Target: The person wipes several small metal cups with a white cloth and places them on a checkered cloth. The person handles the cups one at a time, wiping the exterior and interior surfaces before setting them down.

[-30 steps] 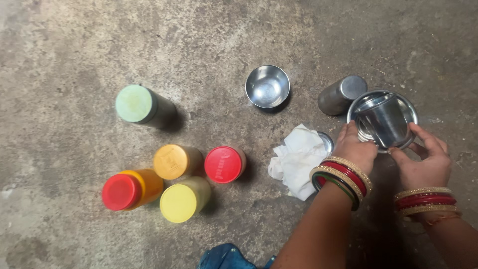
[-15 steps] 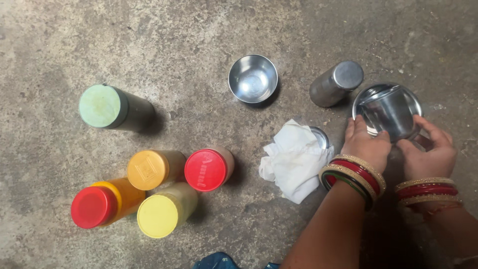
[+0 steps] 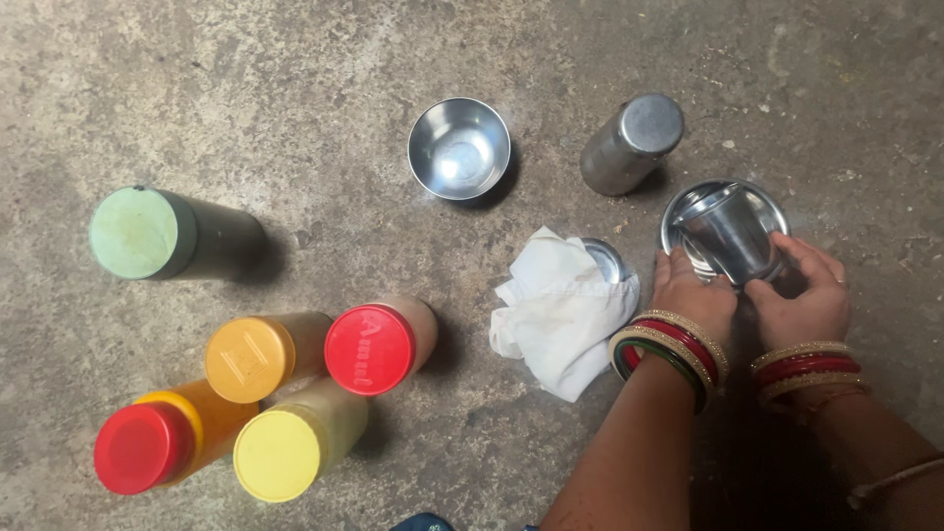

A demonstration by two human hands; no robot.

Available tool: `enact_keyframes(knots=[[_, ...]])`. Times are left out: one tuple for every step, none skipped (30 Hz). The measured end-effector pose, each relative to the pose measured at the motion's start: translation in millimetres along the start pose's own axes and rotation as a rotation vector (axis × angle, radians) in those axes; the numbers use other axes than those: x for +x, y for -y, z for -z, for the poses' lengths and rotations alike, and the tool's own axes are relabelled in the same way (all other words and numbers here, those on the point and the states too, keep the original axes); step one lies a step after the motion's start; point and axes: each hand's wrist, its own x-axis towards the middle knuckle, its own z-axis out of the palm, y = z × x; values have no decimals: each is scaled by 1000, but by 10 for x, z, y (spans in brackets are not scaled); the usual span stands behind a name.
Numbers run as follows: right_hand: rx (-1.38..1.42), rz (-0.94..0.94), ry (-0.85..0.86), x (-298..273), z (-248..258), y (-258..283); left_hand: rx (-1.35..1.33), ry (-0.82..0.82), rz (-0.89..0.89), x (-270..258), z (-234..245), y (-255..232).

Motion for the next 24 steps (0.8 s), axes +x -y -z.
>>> enact_keyframes(knots=[[12, -6, 0, 2, -9, -5, 16, 14, 26, 13, -7, 3], [23, -12, 0, 4, -13, -10, 32, 28, 52, 25, -14, 5], [36, -18, 0, 3, -23, -17, 49, 42, 79, 37, -18, 12], [37, -28, 2, 7, -38, -28, 46, 36, 58, 54, -19, 25], [37, -39, 6, 2, -43, -51, 42, 33, 41, 61, -28, 46], [36, -50, 10, -7, -46, -78, 38, 29, 23, 66, -42, 66], [52, -67, 12, -23, -48, -107, 45, 8, 0, 56, -68, 78], [68, -84, 15, -37, -58, -134, 51, -14, -23, 44, -92, 79], [88, -97, 12, -29, -81, -154, 60, -38, -51, 48, -93, 67], [88, -99, 16, -30, -90, -169, 57, -31, -29, 39, -92, 51], [90, -100, 18, -30, -98, -172, 55, -25, -9, 28, -92, 26], [91, -100, 19, -25, -104, -164, 54, -19, 12, 18, -87, 0], [78, -108, 21, -20, -104, -144, 53, -25, 7, 6, -82, -18], [64, -115, 22, -14, -106, -113, 52, -31, 2, -4, -79, -30], [50, -123, 25, -12, -105, -74, 50, -37, -2, -12, -80, -33], [2, -119, 32, -11, -107, -31, 48, -49, -12, -17, -86, -32], [-46, -113, 37, -3, -110, 11, 46, -62, -23, -14, -100, -33], [-94, -107, 42, 5, -108, 42, 45, -74, -35, -9, -117, -32], [-97, -107, 40, 7, -108, 61, 50, -86, -45, -7, -137, -25], [-99, -108, 39, 9, -114, 66, 55, -98, -54, -4, -160, -16], [-101, -108, 37, 12, -128, 58, 61, -111, -65, 4, -179, -5], [-101, -108, 45, 19, -138, 37, 78, -125, -84, 18, -197, 9], [-102, -109, 53, 30, -139, 7, 95, -137, -104, 35, -220, 25], [-103, -109, 61, 38, -136, -23, 112, -150, -124, 53, -247, 41]])
